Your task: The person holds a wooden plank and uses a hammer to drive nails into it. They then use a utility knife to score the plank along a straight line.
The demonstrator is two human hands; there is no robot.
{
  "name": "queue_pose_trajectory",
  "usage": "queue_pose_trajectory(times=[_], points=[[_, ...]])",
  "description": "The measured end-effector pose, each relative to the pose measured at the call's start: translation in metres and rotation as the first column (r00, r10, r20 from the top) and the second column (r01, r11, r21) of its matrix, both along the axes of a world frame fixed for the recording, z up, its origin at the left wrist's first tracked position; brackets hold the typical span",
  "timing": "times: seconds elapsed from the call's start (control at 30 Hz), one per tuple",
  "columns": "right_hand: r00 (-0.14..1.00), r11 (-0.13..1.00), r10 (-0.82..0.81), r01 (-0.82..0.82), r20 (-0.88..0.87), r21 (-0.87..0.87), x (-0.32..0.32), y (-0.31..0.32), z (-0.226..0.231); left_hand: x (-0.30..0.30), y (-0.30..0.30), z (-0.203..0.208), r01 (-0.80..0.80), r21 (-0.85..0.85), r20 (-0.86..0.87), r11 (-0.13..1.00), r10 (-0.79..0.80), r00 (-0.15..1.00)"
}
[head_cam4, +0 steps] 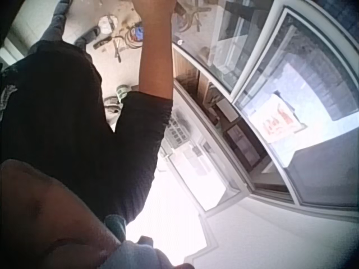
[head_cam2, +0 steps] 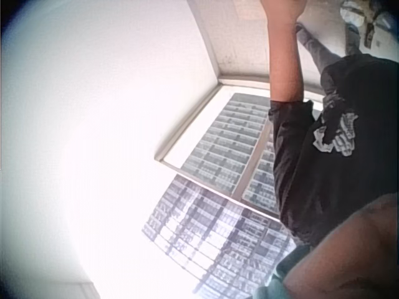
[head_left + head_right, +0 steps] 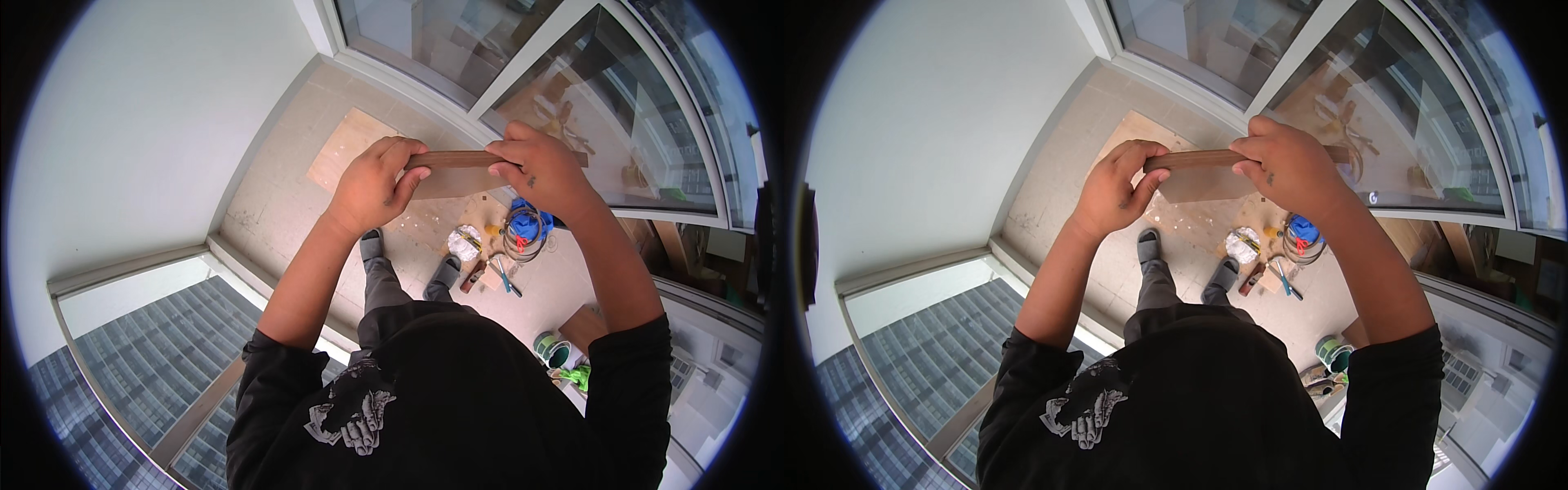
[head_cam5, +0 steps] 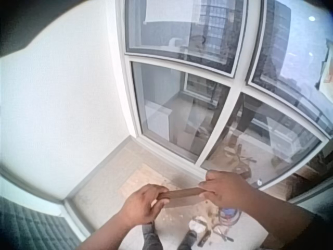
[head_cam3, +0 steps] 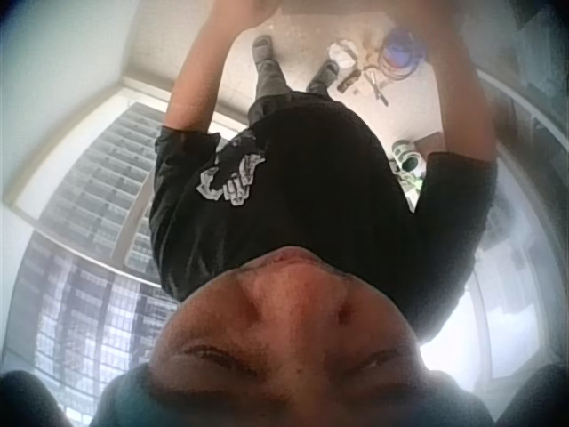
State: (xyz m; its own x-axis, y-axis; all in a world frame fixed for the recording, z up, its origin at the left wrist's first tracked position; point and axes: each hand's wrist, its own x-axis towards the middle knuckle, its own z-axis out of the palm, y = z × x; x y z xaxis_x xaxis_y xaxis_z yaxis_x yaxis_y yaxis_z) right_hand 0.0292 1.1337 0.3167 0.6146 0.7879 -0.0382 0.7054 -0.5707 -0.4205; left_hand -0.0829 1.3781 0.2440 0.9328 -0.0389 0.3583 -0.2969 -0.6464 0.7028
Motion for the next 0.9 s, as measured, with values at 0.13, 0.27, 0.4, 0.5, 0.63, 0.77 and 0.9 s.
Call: queue_pose_trajectory(times=[0.13, 0.27, 0.4, 0.5, 0.63, 0.77, 0.9], points=[[1.000, 1.000, 0.002, -0.002, 0.019, -0.004, -0.001, 0.000, 0.000, 0.000, 0.000, -0.001, 0.000, 0.007, 0.000, 1.000, 0.000, 1.000], [1.000, 1.000, 0.006, -0.006, 0.028, 0.012, -0.001, -0.001, -0.002, -0.003, 0.001, 0.001, 0.008, -0.028, -0.002, 1.000, -0.008, 1.000], [0.999, 0.999, 0.008, -0.009, 0.039, 0.031, 0.000, -0.003, -0.005, -0.011, 0.008, 0.001, -0.002, -0.133, -0.025, 0.991, -0.002, 1.000], [0.999, 0.999, 0.013, -0.015, 0.051, 0.040, 0.000, -0.002, -0.005, -0.015, 0.014, -0.008, -0.044, -0.188, -0.011, 0.981, 0.042, 0.999], [0.998, 1.000, 0.012, -0.014, 0.064, 0.028, 0.000, -0.001, -0.005, -0.016, 0.017, -0.020, -0.161, -0.453, -0.176, 0.877, 0.089, 0.980], [0.996, 0.998, 0.042, -0.045, 0.078, 0.038, 0.003, -0.003, -0.007, -0.010, 0.013, -0.014, -0.343, -0.743, -0.433, 0.575, -0.023, 0.901], [0.997, 0.999, 0.032, -0.034, 0.065, 0.029, 0.002, -0.002, -0.005, -0.003, 0.009, -0.008, -0.372, -0.719, -0.497, 0.587, -0.061, 0.865]])
